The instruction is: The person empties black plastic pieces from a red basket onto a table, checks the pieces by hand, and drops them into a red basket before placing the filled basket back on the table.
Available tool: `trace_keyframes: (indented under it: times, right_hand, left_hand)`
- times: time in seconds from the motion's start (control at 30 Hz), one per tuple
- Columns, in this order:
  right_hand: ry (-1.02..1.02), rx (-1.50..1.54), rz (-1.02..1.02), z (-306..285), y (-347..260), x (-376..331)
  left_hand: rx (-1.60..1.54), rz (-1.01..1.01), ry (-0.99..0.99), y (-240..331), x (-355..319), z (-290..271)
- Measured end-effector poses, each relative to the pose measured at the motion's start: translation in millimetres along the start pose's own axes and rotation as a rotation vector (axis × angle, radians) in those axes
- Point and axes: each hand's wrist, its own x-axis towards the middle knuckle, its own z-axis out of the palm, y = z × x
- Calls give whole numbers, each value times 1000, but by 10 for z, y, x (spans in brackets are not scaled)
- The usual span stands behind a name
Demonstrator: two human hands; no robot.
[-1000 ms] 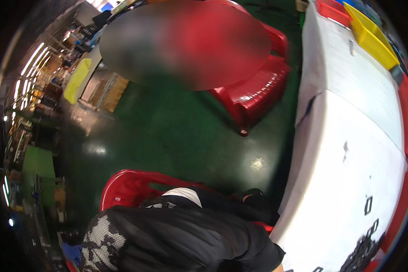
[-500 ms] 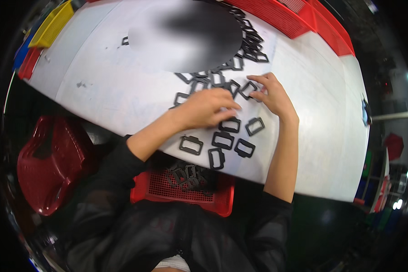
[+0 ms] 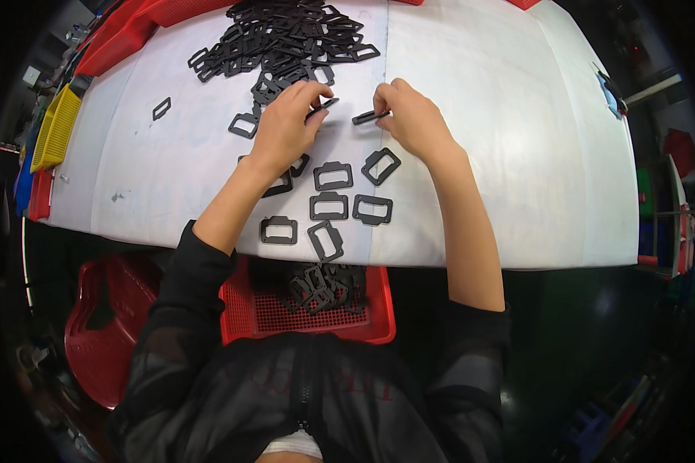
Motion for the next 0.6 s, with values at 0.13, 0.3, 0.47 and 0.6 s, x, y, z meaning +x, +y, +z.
trace_keyframes:
  times: [0.13, 0.3, 0.47, 0.6]
  right_hand:
    - [36, 70, -64, -18, -122, -423]
    - [94, 98, -140, -89, -162, -269]
    - [135, 45, -233, 219, -144, 105]
    - [290, 105, -193, 350, -14, 92]
  left_hand:
    - [108, 356, -55, 15, -112, 20]
    - [79, -105, -106, -212, -127, -347]
    - [91, -135, -172, -235, -125, -197]
    - [14, -40, -105, -167, -129, -194]
